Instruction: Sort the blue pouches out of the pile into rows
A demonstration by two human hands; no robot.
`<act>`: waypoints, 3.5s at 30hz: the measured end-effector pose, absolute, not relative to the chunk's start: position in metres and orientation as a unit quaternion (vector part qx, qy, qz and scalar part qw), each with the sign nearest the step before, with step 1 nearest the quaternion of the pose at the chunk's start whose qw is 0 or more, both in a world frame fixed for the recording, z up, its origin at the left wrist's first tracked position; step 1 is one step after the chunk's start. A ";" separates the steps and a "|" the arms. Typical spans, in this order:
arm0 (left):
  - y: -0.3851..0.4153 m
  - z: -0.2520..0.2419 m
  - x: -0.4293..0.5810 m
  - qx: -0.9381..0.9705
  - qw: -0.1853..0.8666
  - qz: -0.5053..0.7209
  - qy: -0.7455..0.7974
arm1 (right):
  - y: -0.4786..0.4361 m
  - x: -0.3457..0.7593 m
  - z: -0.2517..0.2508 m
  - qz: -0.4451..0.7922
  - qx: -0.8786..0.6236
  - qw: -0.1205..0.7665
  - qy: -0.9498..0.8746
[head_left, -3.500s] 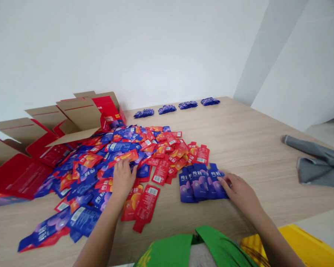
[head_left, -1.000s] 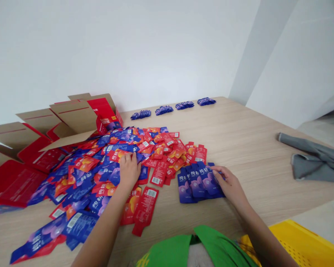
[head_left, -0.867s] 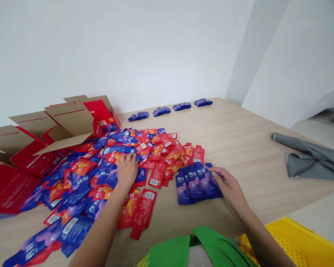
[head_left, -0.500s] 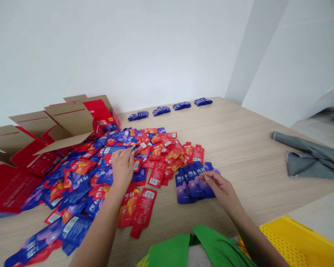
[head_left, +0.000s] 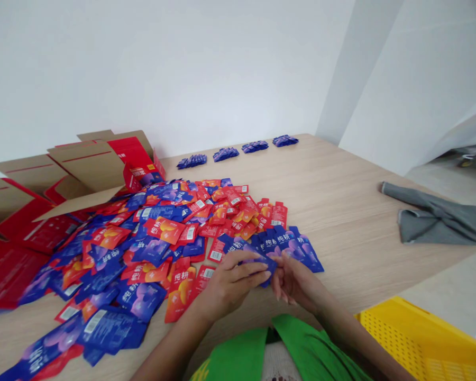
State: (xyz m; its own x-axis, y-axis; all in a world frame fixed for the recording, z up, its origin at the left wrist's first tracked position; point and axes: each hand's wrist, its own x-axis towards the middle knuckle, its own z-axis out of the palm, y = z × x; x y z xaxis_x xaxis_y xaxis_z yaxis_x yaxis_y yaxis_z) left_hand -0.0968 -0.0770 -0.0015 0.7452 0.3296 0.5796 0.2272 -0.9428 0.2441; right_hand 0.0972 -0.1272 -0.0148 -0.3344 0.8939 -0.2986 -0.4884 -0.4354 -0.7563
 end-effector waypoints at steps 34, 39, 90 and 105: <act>-0.092 -0.018 -0.064 0.633 0.658 0.068 0.403 | -0.127 0.111 -0.016 0.276 -0.622 0.468 -0.564; -0.050 -0.017 -0.108 0.760 0.358 0.177 0.512 | -0.113 0.156 -0.023 0.210 -0.704 0.393 -0.554; -0.012 0.034 -0.161 0.674 0.196 0.500 0.507 | -0.117 0.148 -0.014 0.282 -0.649 0.465 -0.531; -0.062 0.027 -0.079 0.438 0.703 0.453 0.330 | -0.138 0.068 -0.025 0.785 -0.251 0.449 -0.345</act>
